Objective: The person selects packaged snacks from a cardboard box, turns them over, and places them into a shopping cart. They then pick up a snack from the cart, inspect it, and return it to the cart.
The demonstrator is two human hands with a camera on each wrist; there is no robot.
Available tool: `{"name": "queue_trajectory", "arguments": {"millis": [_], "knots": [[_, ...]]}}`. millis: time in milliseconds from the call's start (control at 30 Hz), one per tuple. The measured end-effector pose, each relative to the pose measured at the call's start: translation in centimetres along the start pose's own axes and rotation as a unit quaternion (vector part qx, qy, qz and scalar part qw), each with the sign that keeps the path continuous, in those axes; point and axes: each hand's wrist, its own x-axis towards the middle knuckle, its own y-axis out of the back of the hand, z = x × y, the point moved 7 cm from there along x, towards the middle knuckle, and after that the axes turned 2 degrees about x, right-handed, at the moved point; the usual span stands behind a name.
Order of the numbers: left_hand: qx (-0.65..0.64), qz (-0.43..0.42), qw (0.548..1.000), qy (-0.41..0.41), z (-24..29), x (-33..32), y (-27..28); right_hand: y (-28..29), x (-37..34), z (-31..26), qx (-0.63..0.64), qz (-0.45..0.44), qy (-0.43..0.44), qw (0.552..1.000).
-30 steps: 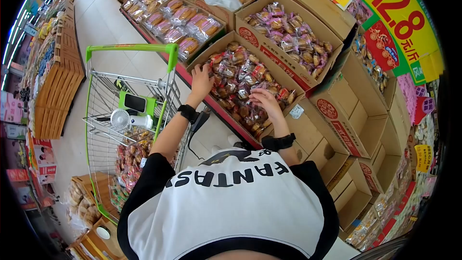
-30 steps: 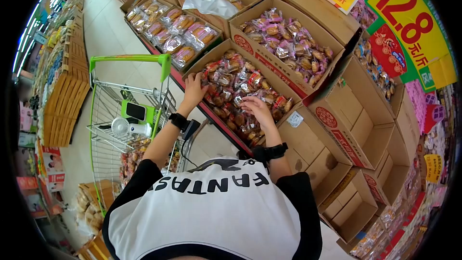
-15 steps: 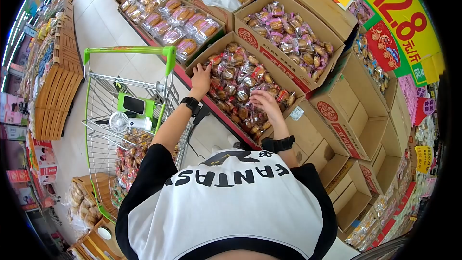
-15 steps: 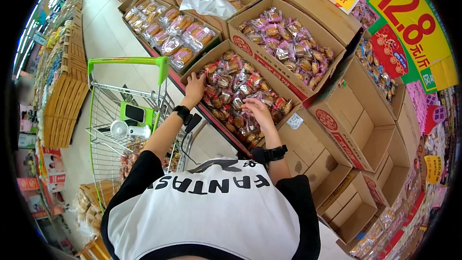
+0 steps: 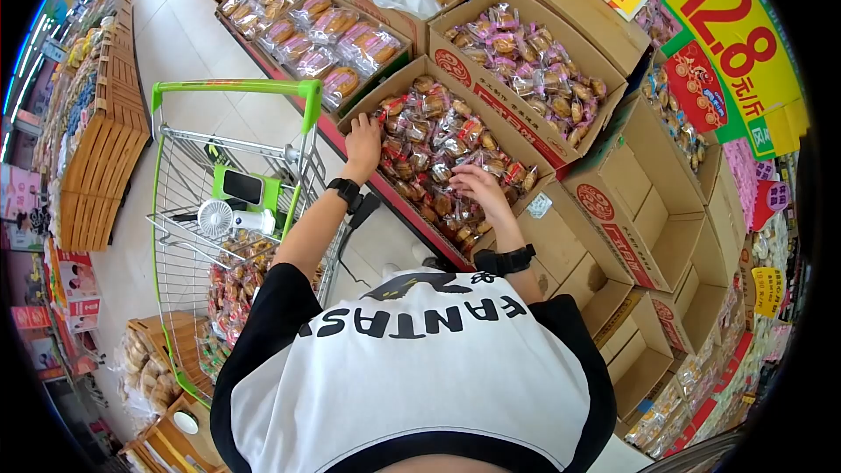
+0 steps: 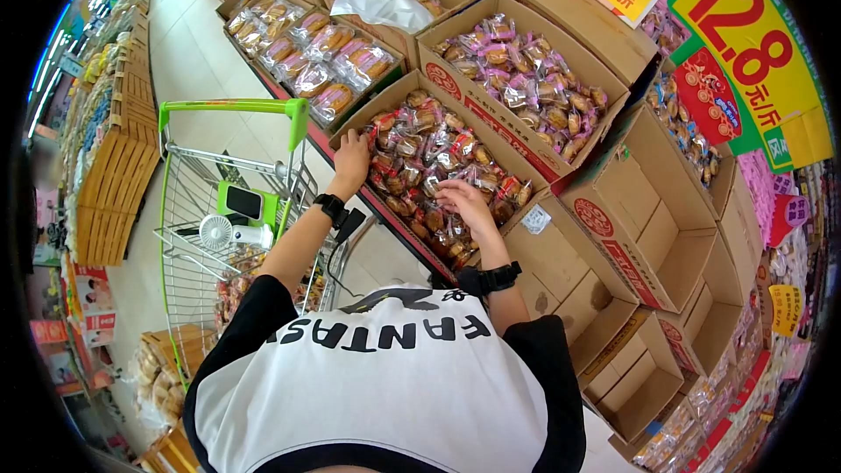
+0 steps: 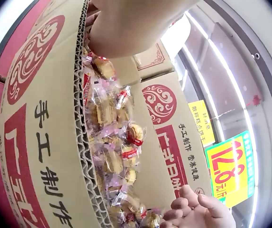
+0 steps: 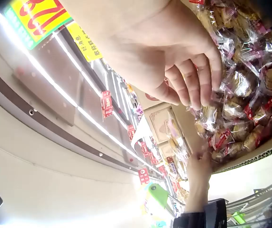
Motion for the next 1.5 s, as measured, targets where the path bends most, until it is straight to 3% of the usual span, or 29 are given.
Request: {"name": "queue_trajectory", "arguments": {"millis": [233,333,400,433,500,533,567,633,700,800,933,1000,1033,1100,1367,1500], "knots": [[-0.053,0.014,0.998,0.006,-0.6,0.1,2.7,-0.4,0.1,0.4,0.009,-0.014,0.002,1.0],[-0.149,0.069,0.986,0.01,-0.5,0.3,6.6,-0.6,0.0,0.4,0.01,-0.017,0.002,1.0],[-0.307,0.1,0.945,-0.052,0.5,0.3,9.4,-0.8,-0.1,0.3,0.011,-0.018,0.003,1.0],[-0.307,0.1,0.945,-0.051,0.7,0.2,10.1,-1.0,-0.1,0.1,0.006,-0.023,0.008,1.0],[-0.481,-0.022,0.876,-0.033,1.5,0.0,9.4,-1.3,0.0,0.0,0.0,-0.028,0.013,1.0],[-0.536,-0.019,0.843,-0.055,2.0,-0.3,9.1,-1.7,0.0,-0.6,-0.023,-0.028,0.058,0.998],[-0.536,-0.019,0.843,-0.055,2.4,-0.6,9.0,-2.0,0.0,-1.2,-0.046,-0.028,0.103,0.993],[-0.673,-0.13,0.728,-0.016,3.8,-1.4,7.9,-2.8,-0.2,-1.7,-0.043,-0.019,0.12,0.992],[-0.664,-0.103,0.739,-0.04,4.6,-1.9,8.3,-2.9,-0.3,-2.0,-0.041,-0.01,0.138,0.99],[-0.692,-0.172,0.7,-0.043,6.1,-2.8,8.6,-3.3,-0.1,-1.2,0.009,-0.051,0.093,0.994],[-0.633,-0.196,0.747,-0.049,5.8,-2.8,7.1,-3.0,-0.1,-0.7,0.005,-0.055,0.067,0.996],[-0.539,-0.099,0.836,-0.031,4.3,-2.1,7.4,-2.6,-0.1,-0.4,0.016,-0.041,0.064,0.997],[-0.539,-0.099,0.836,-0.031,3.9,-2.1,6.5,-2.2,0.0,-0.2,0.013,-0.021,0.063,0.998],[-0.363,0.042,0.931,-0.024,1.9,-2.1,5.2,-1.7,-0.1,-0.2,0.011,-0.002,0.062,0.998],[-0.261,0.026,0.965,-0.014,0.7,-2.0,1.4,-0.9,-0.5,-0.1,0.012,0.024,0.044,0.999],[-0.208,-0.054,0.976,0.017,0.8,-2.0,-0.7,-0.8,-0.5,-0.1,0.03,0.03,0.048,0.998]]}}
